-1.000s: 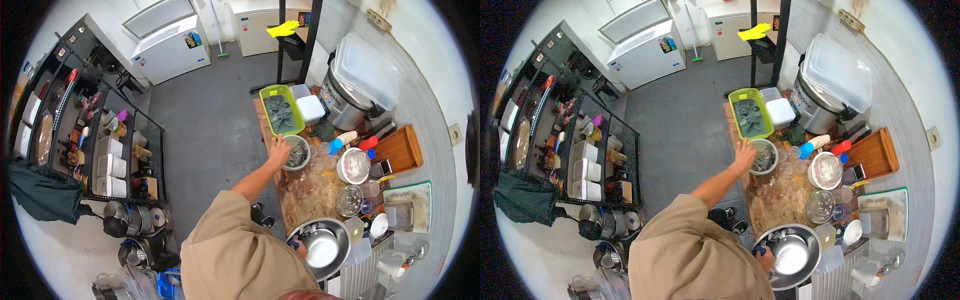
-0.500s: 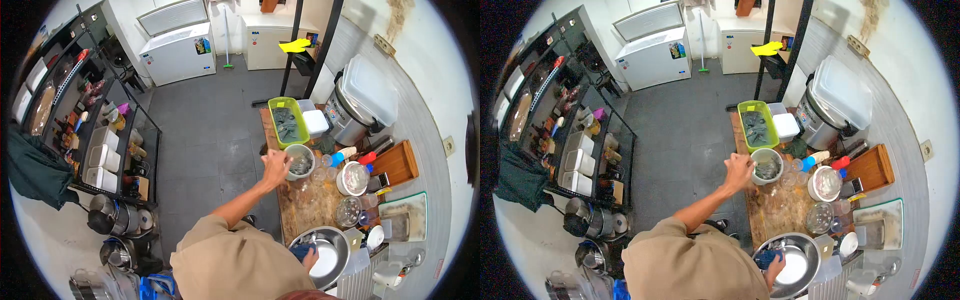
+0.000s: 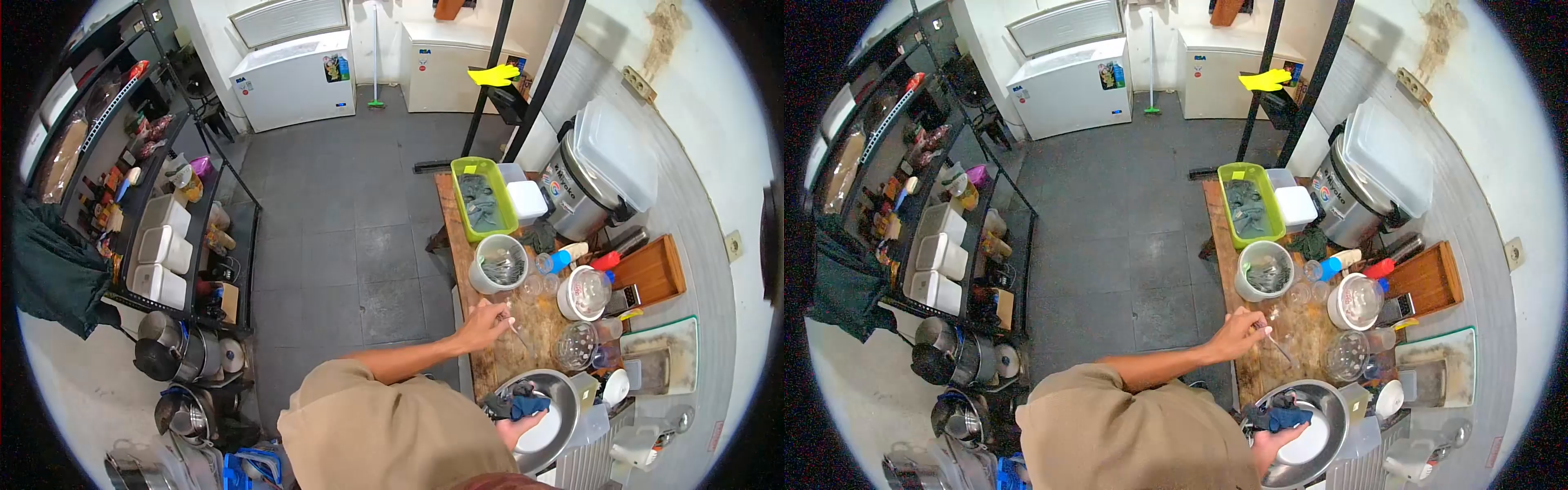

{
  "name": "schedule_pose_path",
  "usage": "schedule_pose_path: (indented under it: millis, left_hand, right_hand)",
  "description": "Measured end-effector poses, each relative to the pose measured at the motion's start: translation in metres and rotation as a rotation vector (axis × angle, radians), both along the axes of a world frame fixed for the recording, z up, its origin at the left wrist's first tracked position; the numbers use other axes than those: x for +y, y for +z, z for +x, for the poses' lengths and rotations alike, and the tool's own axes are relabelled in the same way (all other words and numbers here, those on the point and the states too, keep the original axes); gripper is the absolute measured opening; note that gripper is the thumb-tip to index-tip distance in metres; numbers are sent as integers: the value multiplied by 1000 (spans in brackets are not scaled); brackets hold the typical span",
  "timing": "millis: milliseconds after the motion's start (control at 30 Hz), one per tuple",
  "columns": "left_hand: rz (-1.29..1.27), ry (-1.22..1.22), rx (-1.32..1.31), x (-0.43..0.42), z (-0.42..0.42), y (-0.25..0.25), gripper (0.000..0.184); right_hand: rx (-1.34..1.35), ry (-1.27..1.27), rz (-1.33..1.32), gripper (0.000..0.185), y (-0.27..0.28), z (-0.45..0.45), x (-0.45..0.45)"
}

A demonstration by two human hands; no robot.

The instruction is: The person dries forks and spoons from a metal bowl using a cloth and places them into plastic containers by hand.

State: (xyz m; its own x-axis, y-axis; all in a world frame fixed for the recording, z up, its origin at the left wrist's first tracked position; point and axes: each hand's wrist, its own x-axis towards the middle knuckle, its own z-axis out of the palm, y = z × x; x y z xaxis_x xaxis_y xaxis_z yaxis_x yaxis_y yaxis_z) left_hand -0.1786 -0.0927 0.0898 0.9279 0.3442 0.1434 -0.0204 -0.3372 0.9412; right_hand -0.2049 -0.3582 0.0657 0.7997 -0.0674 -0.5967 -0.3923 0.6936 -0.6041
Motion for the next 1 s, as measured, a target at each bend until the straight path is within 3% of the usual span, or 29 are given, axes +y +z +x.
schedule_pose_path:
  millis: [67, 133, 167, 233, 267, 333, 500, 533, 567, 600, 667, 700, 833, 900, 933, 1000]
  left_hand:
    - [-36, 23, -42, -5, 4, -15, 29]
    - [-72, 24, -86, -9, 11, -14, 29]
    - [-134, 46, -68, -9, 11, -6, 28]
    - [-189, 51, -51, -9, 17, -1, 27]
    - [-241, 28, -70, -9, 22, -4, 27]
    - [-291, -5, -89, -9, 32, -11, 27]
    - [-381, -90, -10, -13, 59, 1, 26]
    - [-356, -76, -19, -15, 68, -4, 27]
    - [-358, -88, -28, -18, 77, -7, 27]
    - [-379, -88, -26, -20, 84, -6, 28]
    - [-355, -81, -8, -22, 91, 5, 29]
    - [-354, -90, -7, -24, 94, 11, 29]
    - [-355, -106, 17, -26, 95, 45, 30]
    - [-322, -120, 47, -28, 91, 55, 30]
    - [-355, -82, 29, -31, 90, 55, 29]
    - [-376, -52, 14, -29, 92, 55, 28]
  right_hand:
    - [-26, -1, -6, 67, -10, 3, -5]
    - [-333, 164, -373, 70, -52, 10, -29]
    - [-337, 143, -374, 70, -55, 15, -34]
    - [-277, 152, -118, 67, -55, 21, -39]
    - [-280, 137, -116, 67, -54, 24, -42]
    - [-212, 149, 206, 61, -41, 31, -43]
    - [-312, 49, 93, 48, -65, 54, -65]
    - [-288, -16, 47, 43, -45, 55, -55]
    - [-215, -41, 180, 32, -21, 55, -46]
    - [-222, -49, 177, 32, -28, 62, -55]
    - [-537, 101, 596, 24, -55, 71, -74]
    - [-576, 158, 573, 20, -51, 71, -79]
    - [-321, -103, 438, 22, -43, 57, -95]
    - [-498, 42, -171, 32, -43, 50, -100]
    - [-293, -136, 254, 43, -33, 45, -99]
    - [-152, -214, 305, 45, -32, 47, -102]
